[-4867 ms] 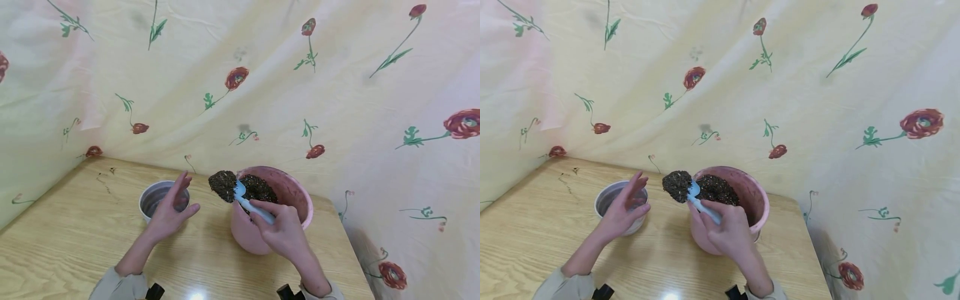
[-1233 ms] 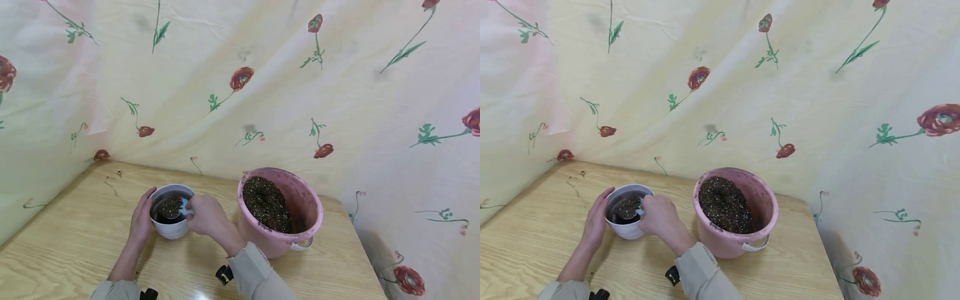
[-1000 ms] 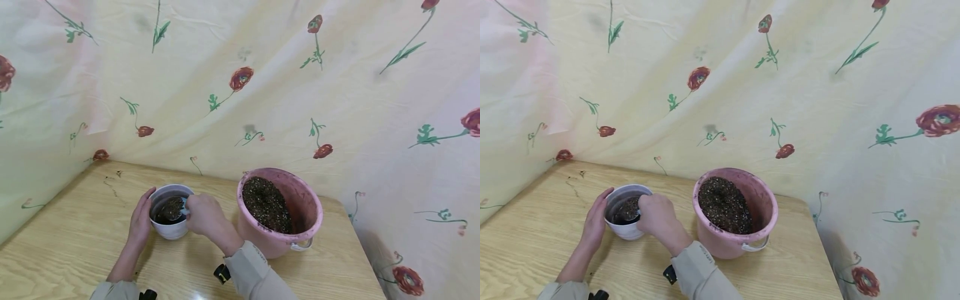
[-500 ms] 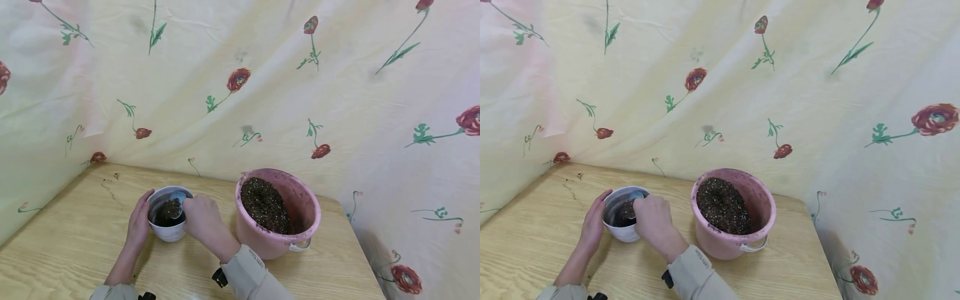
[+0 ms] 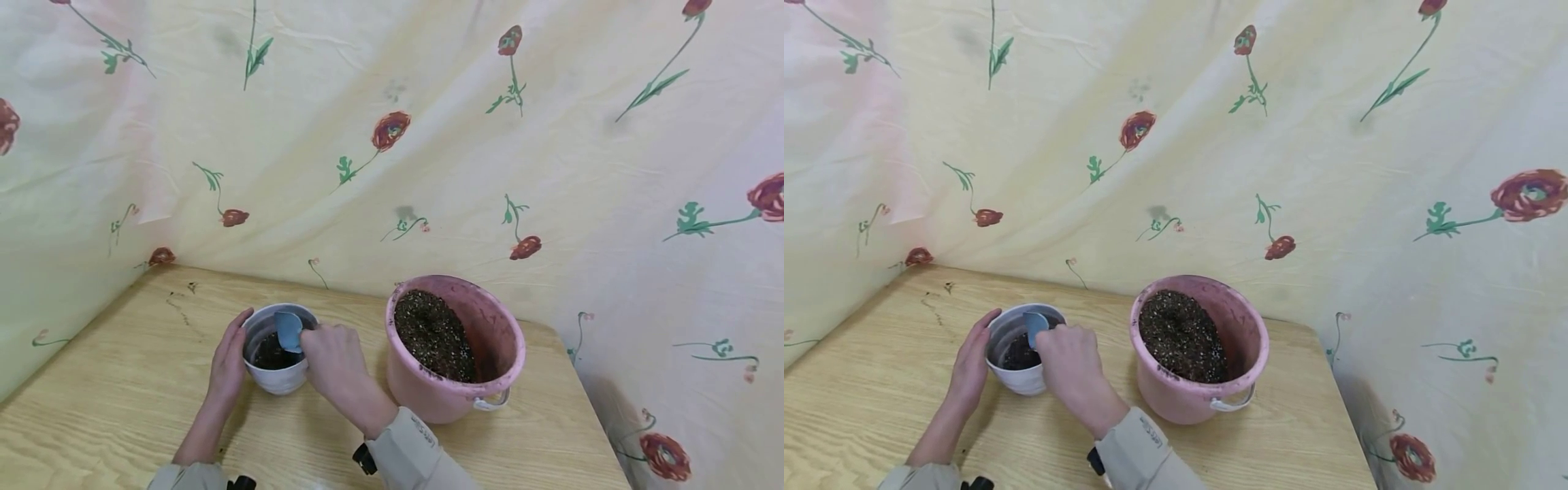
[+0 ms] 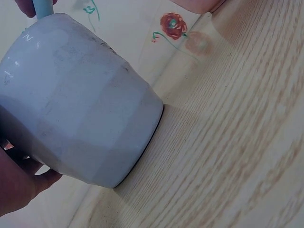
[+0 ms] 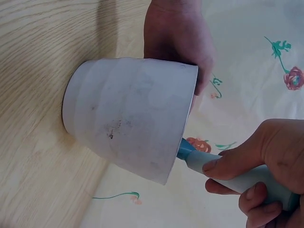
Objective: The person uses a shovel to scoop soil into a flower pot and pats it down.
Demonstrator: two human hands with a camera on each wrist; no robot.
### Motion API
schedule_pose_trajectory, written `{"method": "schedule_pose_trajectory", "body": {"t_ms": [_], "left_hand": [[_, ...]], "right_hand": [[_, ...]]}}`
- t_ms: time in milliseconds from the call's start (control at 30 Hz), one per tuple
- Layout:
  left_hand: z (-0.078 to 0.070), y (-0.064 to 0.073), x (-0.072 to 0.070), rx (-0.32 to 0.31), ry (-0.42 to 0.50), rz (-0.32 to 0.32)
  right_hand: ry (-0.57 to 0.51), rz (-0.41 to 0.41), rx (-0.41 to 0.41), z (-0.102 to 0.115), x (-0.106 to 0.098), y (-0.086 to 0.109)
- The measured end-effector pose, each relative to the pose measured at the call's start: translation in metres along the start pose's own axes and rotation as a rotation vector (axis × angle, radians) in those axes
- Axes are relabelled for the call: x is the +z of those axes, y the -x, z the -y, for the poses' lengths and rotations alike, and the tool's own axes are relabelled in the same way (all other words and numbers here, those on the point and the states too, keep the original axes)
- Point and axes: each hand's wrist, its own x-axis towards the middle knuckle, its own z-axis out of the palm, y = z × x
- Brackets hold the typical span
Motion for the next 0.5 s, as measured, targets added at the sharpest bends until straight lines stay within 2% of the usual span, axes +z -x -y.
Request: {"method": "schedule_pose_trajectory", "body": {"t_ms": [200, 367, 500], "left_hand": [[-0.0009, 0.0001, 0.0007, 0.004, -0.002, -0.003], [-0.0004, 0.0001, 0.0001, -0.002, -0.014, 0.000], [-0.0011, 0.0014, -0.0031, 0.016, -0.036, -0.014]], "right_hand": [[0.013, -0.054, -0.010, -0.0039, 0.0004, 0.0044], [-0.022, -0.069, -0.008, -0.0073, -0.0016, 0.0080], [-0.058, -0.091, 0.000, -0.0096, -0.0046, 0.0107]]}}
